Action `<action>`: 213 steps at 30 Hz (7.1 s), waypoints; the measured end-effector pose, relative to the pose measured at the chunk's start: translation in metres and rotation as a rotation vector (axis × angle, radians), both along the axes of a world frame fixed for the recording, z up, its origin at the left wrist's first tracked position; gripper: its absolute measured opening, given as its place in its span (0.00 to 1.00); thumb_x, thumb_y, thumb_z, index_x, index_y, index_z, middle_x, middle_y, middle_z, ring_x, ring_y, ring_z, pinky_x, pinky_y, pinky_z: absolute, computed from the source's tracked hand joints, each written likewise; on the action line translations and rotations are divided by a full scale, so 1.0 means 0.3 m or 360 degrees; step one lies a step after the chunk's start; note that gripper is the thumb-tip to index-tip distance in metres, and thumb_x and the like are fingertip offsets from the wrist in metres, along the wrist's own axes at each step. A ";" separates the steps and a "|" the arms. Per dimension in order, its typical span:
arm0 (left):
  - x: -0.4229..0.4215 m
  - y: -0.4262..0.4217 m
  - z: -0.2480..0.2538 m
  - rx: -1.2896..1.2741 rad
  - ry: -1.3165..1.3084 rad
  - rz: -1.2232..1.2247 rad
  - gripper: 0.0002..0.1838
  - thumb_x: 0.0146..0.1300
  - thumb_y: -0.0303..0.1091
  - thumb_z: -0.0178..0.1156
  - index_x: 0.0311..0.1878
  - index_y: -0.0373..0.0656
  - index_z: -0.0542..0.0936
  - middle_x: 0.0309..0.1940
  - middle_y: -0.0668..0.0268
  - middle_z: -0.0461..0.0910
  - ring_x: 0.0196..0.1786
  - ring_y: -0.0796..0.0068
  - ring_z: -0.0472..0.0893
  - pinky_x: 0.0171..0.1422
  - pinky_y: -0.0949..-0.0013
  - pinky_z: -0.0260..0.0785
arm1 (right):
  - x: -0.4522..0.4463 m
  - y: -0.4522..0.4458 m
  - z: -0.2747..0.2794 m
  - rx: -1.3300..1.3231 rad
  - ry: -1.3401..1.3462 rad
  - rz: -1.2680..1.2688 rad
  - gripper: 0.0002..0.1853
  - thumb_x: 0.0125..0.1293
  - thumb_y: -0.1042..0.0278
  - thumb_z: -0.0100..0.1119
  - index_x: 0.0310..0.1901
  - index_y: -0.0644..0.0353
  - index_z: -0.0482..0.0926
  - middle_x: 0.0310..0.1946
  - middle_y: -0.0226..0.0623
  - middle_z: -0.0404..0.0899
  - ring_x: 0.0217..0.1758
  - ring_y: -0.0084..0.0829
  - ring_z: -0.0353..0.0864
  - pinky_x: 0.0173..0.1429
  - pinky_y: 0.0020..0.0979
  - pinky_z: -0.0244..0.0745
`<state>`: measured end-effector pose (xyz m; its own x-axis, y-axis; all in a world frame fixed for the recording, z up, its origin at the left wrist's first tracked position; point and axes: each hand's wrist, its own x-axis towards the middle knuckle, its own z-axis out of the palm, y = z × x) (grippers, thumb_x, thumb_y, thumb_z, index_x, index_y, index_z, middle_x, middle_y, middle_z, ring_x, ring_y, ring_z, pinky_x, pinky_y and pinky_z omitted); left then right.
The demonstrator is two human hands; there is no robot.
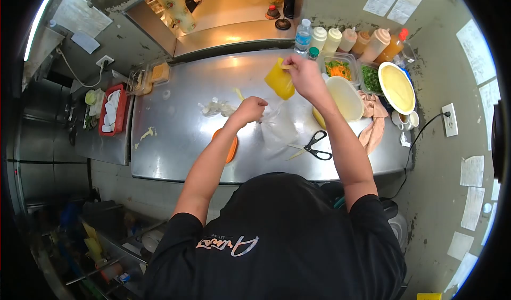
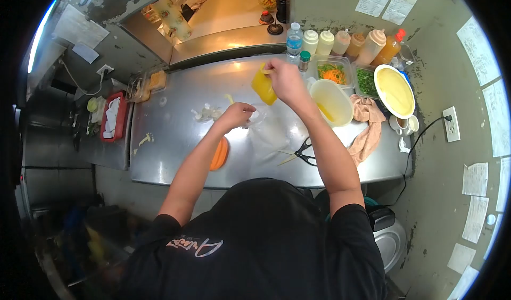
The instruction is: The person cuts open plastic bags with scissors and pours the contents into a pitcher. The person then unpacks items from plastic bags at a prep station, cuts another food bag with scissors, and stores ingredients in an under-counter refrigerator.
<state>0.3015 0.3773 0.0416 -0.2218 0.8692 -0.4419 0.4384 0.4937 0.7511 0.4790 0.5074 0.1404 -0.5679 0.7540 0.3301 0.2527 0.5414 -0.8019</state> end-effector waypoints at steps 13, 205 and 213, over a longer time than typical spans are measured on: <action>0.007 0.000 0.111 0.0649 -0.0513 0.0211 0.17 0.71 0.20 0.53 0.60 0.36 0.81 0.46 0.58 0.85 0.40 0.72 0.85 0.38 0.68 0.82 | 0.058 -0.083 0.149 -0.0326 -0.0279 0.0112 0.05 0.69 0.74 0.61 0.43 0.66 0.82 0.34 0.36 0.88 0.39 0.25 0.86 0.46 0.30 0.78; 0.081 -0.428 0.002 0.0709 0.0499 -0.0689 0.07 0.60 0.26 0.63 0.41 0.38 0.79 0.38 0.59 0.81 0.43 0.59 0.80 0.49 0.60 0.74 | 0.051 -0.475 -0.544 -0.0825 0.0001 0.0489 0.08 0.66 0.68 0.68 0.41 0.63 0.88 0.30 0.36 0.84 0.32 0.33 0.82 0.41 0.33 0.78; 0.036 -0.408 -0.108 -0.0123 -0.0946 0.0428 0.06 0.66 0.29 0.59 0.35 0.38 0.80 0.30 0.64 0.80 0.33 0.71 0.80 0.42 0.65 0.76 | 0.048 -0.540 -0.509 0.0069 0.0031 0.0451 0.10 0.59 0.78 0.63 0.43 0.60 0.86 0.40 0.41 0.83 0.47 0.45 0.82 0.52 0.40 0.79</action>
